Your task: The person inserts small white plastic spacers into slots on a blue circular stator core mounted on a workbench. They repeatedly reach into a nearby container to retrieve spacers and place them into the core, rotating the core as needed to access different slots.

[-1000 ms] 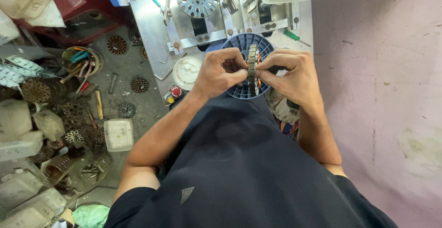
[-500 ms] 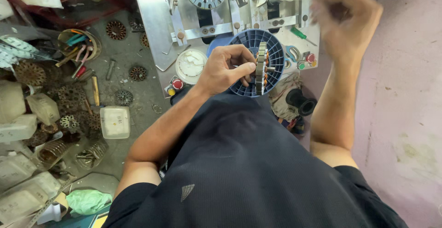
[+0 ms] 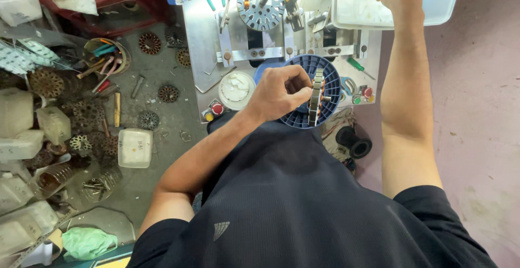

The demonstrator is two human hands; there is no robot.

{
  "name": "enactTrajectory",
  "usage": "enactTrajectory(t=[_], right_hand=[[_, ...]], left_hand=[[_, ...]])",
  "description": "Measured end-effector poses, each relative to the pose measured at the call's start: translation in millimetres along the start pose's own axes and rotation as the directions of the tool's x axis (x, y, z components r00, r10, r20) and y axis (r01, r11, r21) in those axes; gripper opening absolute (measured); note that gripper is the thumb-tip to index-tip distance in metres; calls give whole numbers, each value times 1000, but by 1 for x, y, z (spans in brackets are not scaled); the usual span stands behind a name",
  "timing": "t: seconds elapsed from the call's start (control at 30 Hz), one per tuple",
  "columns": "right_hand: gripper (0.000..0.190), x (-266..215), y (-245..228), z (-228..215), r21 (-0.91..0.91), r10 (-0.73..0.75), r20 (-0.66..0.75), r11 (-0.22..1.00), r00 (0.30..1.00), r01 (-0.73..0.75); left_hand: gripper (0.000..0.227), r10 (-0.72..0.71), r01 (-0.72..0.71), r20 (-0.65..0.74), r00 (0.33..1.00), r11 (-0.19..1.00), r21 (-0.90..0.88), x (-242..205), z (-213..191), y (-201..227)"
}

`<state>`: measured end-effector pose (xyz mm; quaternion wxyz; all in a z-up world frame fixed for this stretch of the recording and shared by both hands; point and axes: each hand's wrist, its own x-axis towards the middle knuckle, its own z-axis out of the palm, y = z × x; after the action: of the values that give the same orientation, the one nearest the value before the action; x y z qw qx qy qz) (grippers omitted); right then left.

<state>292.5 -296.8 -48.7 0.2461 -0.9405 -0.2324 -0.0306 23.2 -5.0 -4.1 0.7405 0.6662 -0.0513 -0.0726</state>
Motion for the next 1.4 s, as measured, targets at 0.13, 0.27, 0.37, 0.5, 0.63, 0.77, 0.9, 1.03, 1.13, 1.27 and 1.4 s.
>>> enactTrajectory(t=[0.13,0.27,0.37,0.5,0.63,0.77,0.9,1.03,1.13,1.27,1.4], right_hand=[[10,-13,-3,-7,-1,55,-83,998,995,-55],[8,-30,-45,-38,314,169,-173,943,970,-109],[10,-65,-92,-70,784,193,-14,611,981,-109],[15,-122,-158,-79,945,-18,286,172,958,-279],[6,-155,-206,-70,905,63,426,-20,903,-425],[4,-175,-233,-66,886,226,445,28,867,-462],[13,-190,-253,-55,905,300,187,317,935,-283],[11,-195,-261,-47,852,250,12,504,968,-141],[8,-192,-261,-47,801,196,-68,595,978,-64],[11,-191,-256,-49,714,70,-152,698,986,61],[13,-191,-253,-45,620,24,-195,778,981,104]], left_hand=[[8,40,-39,-43,998,999,28,0,4,7],[10,157,-148,-117,981,986,79,1,4,18],[16,351,-329,-133,927,930,162,6,3,27],[26,484,-478,-58,873,874,87,13,6,35],[25,524,-521,65,849,851,-63,17,10,38],[19,577,-578,89,812,816,-17,12,11,39],[13,580,-580,41,814,803,139,4,8,40],[11,603,-581,21,798,760,292,-1,9,43],[11,604,-586,14,796,767,262,-3,9,45],[13,589,-575,4,808,788,221,-6,10,47],[12,552,-541,-14,834,821,180,-11,10,44]])
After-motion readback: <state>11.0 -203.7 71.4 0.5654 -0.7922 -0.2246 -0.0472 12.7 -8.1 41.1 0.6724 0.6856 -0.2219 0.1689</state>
